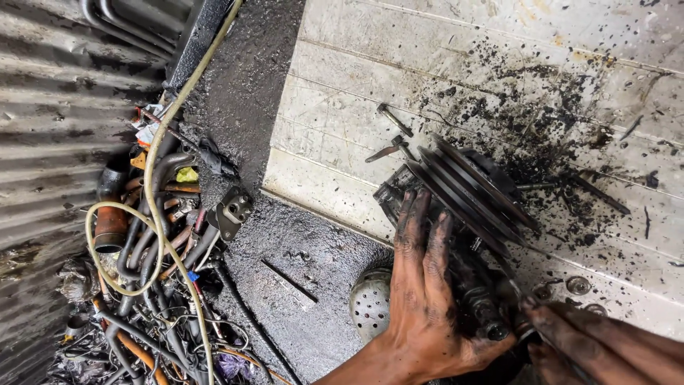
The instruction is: Cleaning and disassembling an automotive component, likely an AC compressor, on a workbench.
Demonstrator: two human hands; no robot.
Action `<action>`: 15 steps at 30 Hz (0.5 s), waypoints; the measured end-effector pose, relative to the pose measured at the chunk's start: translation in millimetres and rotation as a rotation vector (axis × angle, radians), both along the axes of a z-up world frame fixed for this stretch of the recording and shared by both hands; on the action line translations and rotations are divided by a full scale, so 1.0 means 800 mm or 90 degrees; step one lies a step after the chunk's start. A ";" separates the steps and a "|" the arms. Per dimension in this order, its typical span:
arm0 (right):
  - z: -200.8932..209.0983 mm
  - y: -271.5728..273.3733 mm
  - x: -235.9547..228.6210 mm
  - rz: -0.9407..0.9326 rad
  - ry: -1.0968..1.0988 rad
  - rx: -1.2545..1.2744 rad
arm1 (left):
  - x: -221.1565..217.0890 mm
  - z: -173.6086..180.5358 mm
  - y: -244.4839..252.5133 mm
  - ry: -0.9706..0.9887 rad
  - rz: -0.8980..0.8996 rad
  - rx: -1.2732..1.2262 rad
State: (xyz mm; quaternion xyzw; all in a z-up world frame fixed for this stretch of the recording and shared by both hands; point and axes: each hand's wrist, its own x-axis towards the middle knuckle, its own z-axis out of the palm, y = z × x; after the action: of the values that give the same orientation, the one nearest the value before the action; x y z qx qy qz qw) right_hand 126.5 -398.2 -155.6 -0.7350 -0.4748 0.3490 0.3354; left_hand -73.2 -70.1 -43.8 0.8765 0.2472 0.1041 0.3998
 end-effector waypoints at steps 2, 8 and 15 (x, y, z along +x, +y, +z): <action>0.047 0.067 -0.038 0.015 -0.073 -0.008 | -0.001 0.002 0.001 0.007 -0.004 -0.005; 0.042 0.083 -0.056 0.027 0.053 -0.018 | 0.007 0.005 0.000 -0.021 0.025 -0.001; 0.105 0.150 -0.011 0.240 -0.196 0.117 | 0.011 0.010 0.003 -0.049 0.024 -0.003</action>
State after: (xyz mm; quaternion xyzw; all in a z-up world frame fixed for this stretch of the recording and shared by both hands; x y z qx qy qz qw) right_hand 118.1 -278.2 -71.5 -0.6447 -0.6782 0.2451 0.2537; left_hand -64.2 -67.9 -35.5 0.8662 0.2483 0.1446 0.4087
